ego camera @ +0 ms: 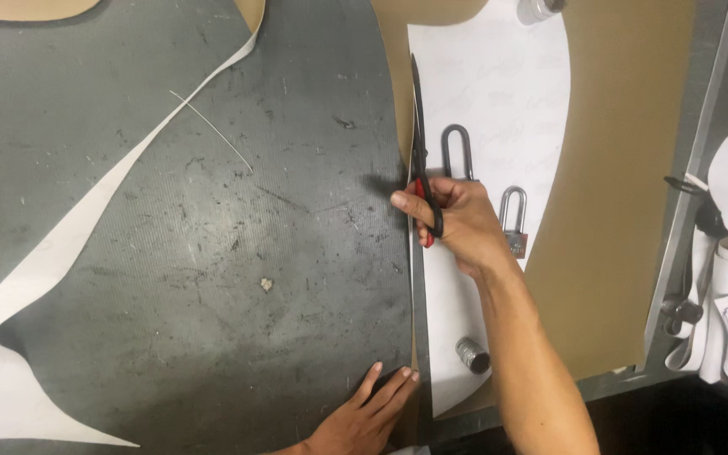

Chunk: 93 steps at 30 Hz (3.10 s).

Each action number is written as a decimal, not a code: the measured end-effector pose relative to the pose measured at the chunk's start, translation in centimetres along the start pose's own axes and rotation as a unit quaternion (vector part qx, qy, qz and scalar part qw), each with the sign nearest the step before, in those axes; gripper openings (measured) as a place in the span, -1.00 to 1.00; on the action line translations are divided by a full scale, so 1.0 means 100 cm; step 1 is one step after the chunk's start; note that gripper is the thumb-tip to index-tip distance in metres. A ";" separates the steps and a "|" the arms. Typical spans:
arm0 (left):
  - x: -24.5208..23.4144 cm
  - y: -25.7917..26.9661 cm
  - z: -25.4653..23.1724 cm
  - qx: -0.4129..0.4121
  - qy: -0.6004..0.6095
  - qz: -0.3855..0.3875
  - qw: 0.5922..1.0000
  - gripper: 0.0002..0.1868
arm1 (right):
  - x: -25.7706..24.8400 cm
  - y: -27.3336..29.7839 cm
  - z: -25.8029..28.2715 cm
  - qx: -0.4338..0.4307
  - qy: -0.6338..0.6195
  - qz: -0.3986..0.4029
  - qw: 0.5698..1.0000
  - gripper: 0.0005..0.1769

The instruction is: The person uses shears to cut a white paper template from a larger sheet of brown paper. They reposition the template and cut around its edges, then place newspaper and additional paper pieces on the work surface.

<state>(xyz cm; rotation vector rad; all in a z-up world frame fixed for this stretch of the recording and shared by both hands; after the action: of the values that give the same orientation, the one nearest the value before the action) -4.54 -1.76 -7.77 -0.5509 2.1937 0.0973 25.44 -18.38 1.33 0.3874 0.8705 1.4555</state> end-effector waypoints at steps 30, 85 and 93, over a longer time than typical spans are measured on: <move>-0.272 -0.007 0.218 -0.345 -0.118 -0.357 0.860 -0.92 | -0.070 0.009 0.038 -0.047 0.041 0.008 0.998 -0.66; -0.324 -0.167 0.419 -0.062 0.013 -0.283 0.957 -0.82 | 0.184 -0.114 0.123 -0.182 -0.646 -0.115 0.732 -0.66; -0.325 -0.168 0.419 -0.063 0.019 -0.278 0.958 -0.84 | 0.190 -0.119 0.120 -0.186 -0.639 -0.139 0.733 -0.62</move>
<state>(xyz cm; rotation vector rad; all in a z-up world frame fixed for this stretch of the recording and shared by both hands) 50.60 5.34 -7.62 -1.2284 1.9965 -0.0749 40.19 1.54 -4.54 0.7617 -0.4799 0.7226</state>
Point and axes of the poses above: each hand's wrist, its own y-axis away from the middle knuckle, its own x-axis out of the palm, z = x × y, the point moved 1 cm from there along -y, towards the middle knuckle, and after that the axes turned 3 degrees about z, right-handed, at the moved point
